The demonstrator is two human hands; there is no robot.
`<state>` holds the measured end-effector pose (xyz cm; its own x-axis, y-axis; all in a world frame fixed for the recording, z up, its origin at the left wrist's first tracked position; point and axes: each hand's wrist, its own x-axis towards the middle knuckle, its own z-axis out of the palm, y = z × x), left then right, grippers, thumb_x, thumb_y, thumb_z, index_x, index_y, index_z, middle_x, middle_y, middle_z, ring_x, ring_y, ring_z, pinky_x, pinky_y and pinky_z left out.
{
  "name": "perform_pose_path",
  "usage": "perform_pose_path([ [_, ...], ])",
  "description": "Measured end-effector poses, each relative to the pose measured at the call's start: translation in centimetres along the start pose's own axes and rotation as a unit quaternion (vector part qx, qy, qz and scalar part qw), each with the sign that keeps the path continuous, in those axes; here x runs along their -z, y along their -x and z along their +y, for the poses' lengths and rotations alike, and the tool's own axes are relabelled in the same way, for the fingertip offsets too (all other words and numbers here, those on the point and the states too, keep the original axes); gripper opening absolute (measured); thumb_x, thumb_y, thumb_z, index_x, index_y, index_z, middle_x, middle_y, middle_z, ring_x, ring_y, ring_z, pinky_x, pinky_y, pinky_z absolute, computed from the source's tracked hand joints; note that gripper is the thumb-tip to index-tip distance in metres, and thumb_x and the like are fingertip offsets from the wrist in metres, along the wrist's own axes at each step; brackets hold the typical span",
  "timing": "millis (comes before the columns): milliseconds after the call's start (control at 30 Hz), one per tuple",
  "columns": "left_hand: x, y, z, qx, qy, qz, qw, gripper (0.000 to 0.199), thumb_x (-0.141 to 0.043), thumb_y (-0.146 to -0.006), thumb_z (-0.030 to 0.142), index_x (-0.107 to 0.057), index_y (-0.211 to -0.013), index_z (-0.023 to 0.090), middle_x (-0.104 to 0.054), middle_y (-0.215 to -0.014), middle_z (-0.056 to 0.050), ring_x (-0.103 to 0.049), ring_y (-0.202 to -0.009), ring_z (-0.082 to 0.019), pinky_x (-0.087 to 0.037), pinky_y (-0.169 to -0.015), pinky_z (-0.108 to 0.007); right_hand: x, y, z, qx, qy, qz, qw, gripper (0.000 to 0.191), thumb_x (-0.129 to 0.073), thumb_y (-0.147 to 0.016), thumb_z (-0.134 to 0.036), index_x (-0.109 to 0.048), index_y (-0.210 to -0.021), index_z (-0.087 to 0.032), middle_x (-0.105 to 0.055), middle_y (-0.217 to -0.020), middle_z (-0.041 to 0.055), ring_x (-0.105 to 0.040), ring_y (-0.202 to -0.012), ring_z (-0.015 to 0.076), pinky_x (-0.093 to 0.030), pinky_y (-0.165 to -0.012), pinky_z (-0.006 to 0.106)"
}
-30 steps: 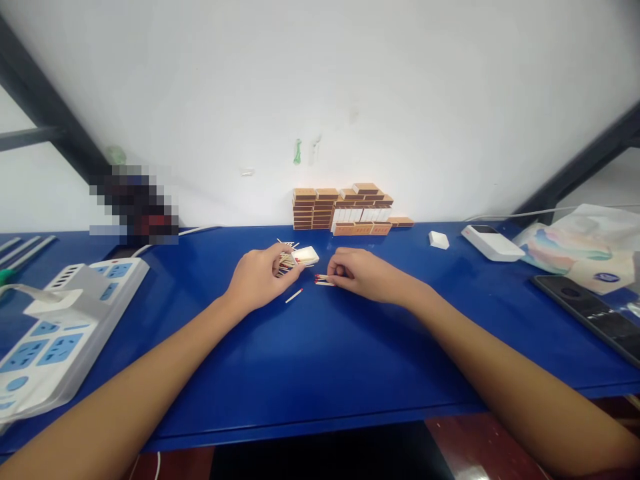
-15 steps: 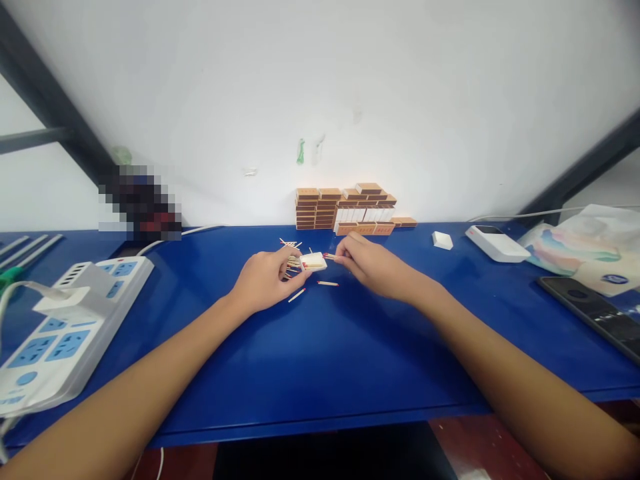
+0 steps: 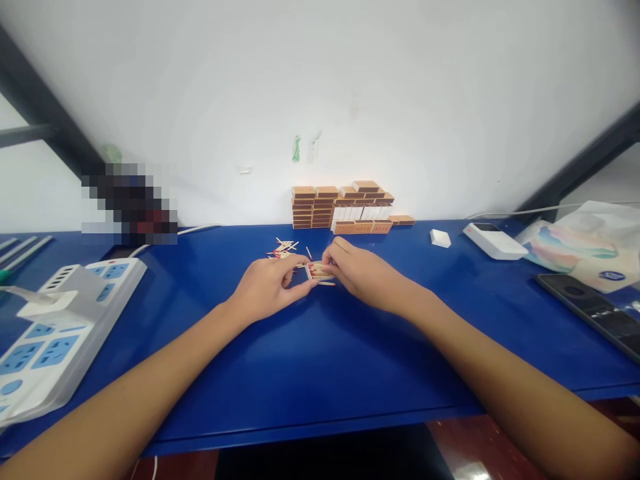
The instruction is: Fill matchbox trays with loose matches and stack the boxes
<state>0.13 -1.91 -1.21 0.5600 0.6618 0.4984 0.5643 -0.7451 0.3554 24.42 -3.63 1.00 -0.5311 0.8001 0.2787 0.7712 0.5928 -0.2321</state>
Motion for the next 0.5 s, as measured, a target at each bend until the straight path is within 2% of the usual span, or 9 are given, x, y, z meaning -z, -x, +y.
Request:
perform_pose_path([
  [200, -0.12, -0.11, 0.14, -0.014, 0.014, 0.013, 1.0, 0.033, -0.069, -0.095, 0.044, -0.072, -0.115, 0.018, -0.044, -0.054, 0.01, -0.044, -0.048, -0.009, -0.037, -0.058, -0.024, 0.61, 0.28, -0.4, 0.005, 0.002, -0.002, 1.0, 0.013, -0.049, -0.107, -0.026, -0.059, -0.105, -0.018, -0.06, -0.109, 0.0088, -0.06, -0.085, 0.0192, -0.044, -0.074, 0.031],
  [367, -0.02, -0.07, 0.22, -0.007, 0.007, 0.006, 1.0, 0.032, -0.071, -0.094, 0.042, -0.072, -0.116, 0.019, -0.046, -0.055, 0.01, -0.045, -0.048, -0.009, -0.035, -0.056, -0.024, 0.53, 0.15, -0.33, -0.002, 0.023, -0.026, 0.999, 0.014, -0.049, -0.107, -0.022, -0.061, -0.101, -0.017, -0.059, -0.105, 0.0083, -0.058, -0.081, 0.0183, -0.042, -0.071, 0.03],
  [500, 0.09, -0.08, 0.34, 0.002, 0.01, 0.006, 1.0, 0.031, -0.07, -0.094, 0.042, -0.072, -0.116, 0.02, -0.046, -0.055, 0.01, -0.045, -0.048, -0.009, -0.035, -0.056, -0.024, 0.62, 0.15, -0.37, -0.008, -0.001, -0.006, 1.0, 0.015, -0.048, -0.108, -0.026, -0.059, -0.101, -0.019, -0.059, -0.105, 0.0078, -0.057, -0.079, 0.0181, -0.042, -0.071, 0.031],
])
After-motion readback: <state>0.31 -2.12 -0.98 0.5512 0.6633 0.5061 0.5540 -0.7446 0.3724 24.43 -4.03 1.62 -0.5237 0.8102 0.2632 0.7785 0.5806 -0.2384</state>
